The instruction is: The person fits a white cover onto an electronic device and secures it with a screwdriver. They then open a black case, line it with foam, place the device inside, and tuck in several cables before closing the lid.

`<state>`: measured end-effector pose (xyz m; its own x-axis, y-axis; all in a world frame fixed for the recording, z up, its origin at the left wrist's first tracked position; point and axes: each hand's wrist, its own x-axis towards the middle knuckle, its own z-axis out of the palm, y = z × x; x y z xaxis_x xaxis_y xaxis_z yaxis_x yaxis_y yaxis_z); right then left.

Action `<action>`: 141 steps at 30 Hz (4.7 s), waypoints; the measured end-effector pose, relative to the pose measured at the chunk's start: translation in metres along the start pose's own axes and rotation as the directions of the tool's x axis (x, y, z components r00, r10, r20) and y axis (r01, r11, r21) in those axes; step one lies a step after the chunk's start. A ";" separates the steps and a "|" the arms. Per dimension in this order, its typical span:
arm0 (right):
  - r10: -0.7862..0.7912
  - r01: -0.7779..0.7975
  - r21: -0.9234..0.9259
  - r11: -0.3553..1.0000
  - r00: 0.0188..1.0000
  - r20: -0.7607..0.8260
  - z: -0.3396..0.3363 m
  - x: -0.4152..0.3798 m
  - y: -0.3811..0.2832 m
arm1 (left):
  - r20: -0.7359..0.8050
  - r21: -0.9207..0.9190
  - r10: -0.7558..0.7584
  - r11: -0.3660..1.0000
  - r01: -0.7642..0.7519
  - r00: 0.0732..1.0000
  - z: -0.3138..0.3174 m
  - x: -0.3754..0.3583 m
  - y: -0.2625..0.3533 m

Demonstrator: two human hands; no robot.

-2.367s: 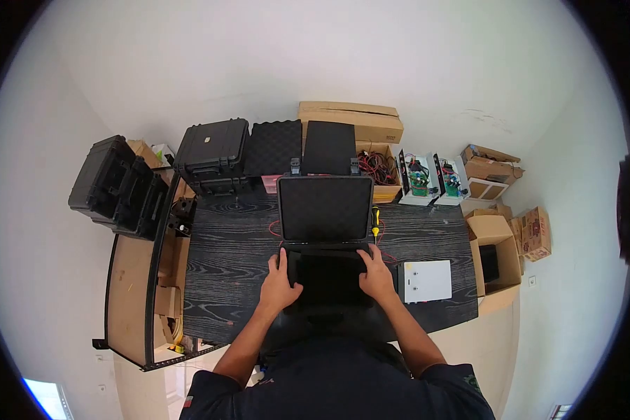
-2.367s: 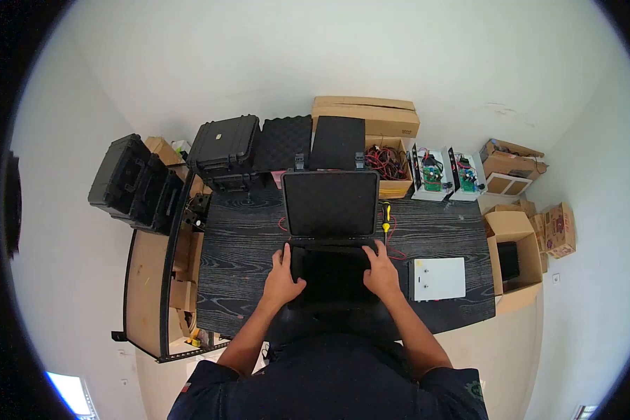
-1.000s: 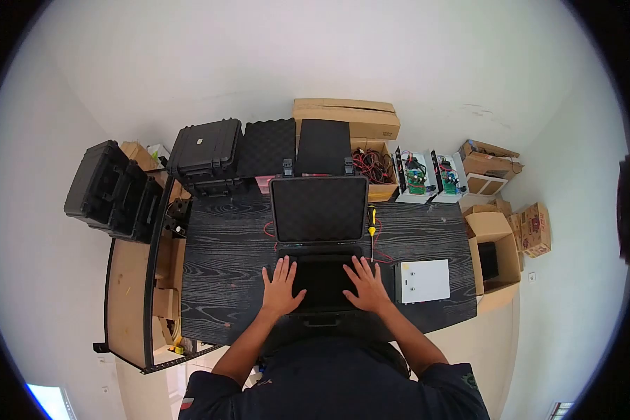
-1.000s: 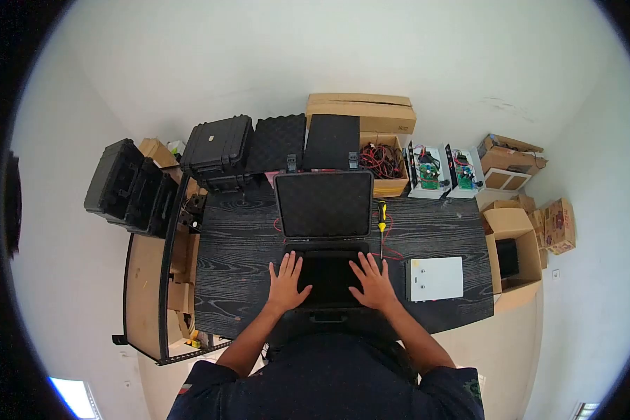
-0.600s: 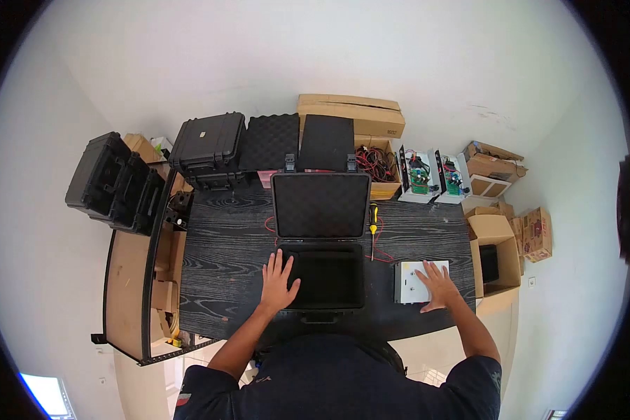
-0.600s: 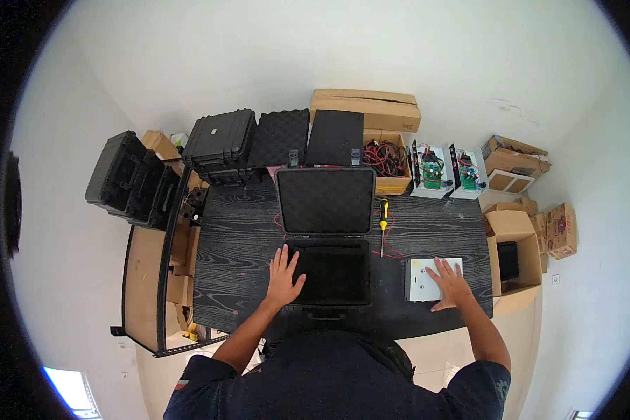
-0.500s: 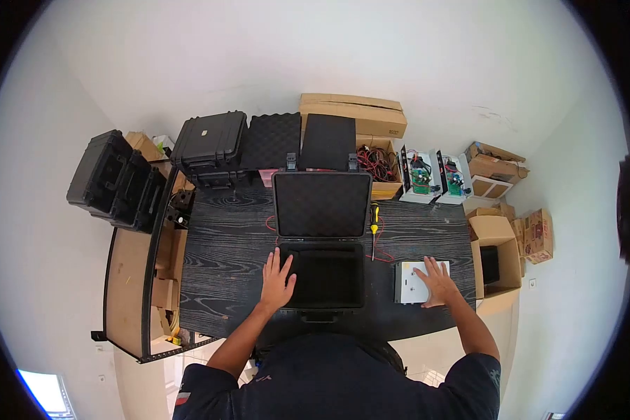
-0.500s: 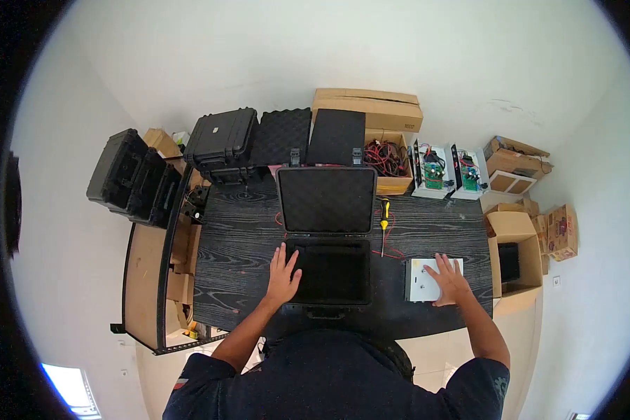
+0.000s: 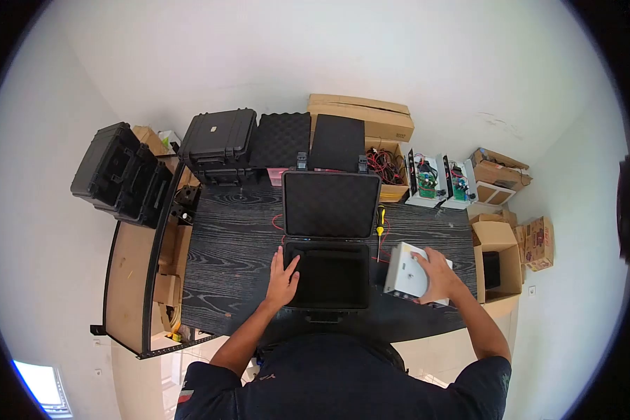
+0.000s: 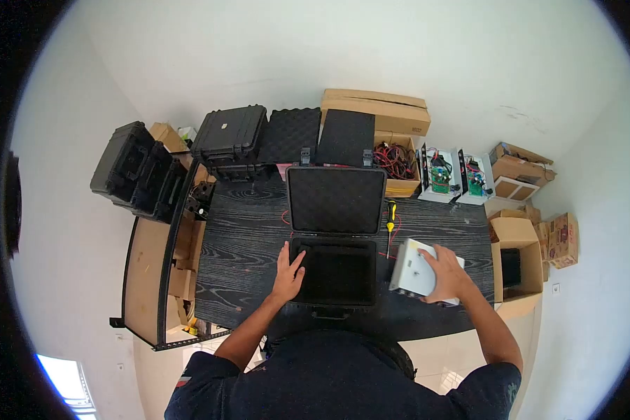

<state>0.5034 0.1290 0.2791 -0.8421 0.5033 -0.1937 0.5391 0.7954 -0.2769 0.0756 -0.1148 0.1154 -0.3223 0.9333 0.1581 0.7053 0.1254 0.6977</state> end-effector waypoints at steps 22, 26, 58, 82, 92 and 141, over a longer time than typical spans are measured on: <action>-0.312 0.123 0.414 0.902 0.847 0.430 0.062 0.193 -0.133 | -0.019 -0.115 0.012 0.993 -0.014 1.000 0.006 -0.001 -0.014; -0.294 0.099 0.411 0.906 0.846 0.444 0.053 0.205 -0.147 | -0.022 -0.149 0.005 0.989 -0.008 1.000 0.011 0.000 -0.020; -0.188 0.187 0.042 0.981 0.982 0.003 0.145 0.152 -0.159 | 0.265 0.367 0.139 0.901 -0.233 0.954 -0.014 -0.003 0.020; 0.399 -0.125 0.414 0.902 0.611 -0.684 0.024 0.346 0.095 | 0.439 0.228 0.257 0.895 -0.383 0.861 -0.019 0.003 0.020; 0.516 -0.131 0.516 0.846 0.438 -0.736 0.004 0.351 0.109 | 0.494 0.312 0.207 0.865 -0.394 0.845 -0.023 0.007 0.029; -0.329 0.438 0.070 0.896 0.762 -0.558 0.020 0.071 -0.175 | 0.335 -0.744 0.178 0.652 0.144 0.925 -0.039 0.061 0.141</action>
<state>0.3498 0.0185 0.2950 -0.8274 0.3099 0.4684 0.1149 0.9097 -0.3991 0.1306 -0.0534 0.2501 0.0388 0.9986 0.0367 -0.0561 -0.0345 0.9978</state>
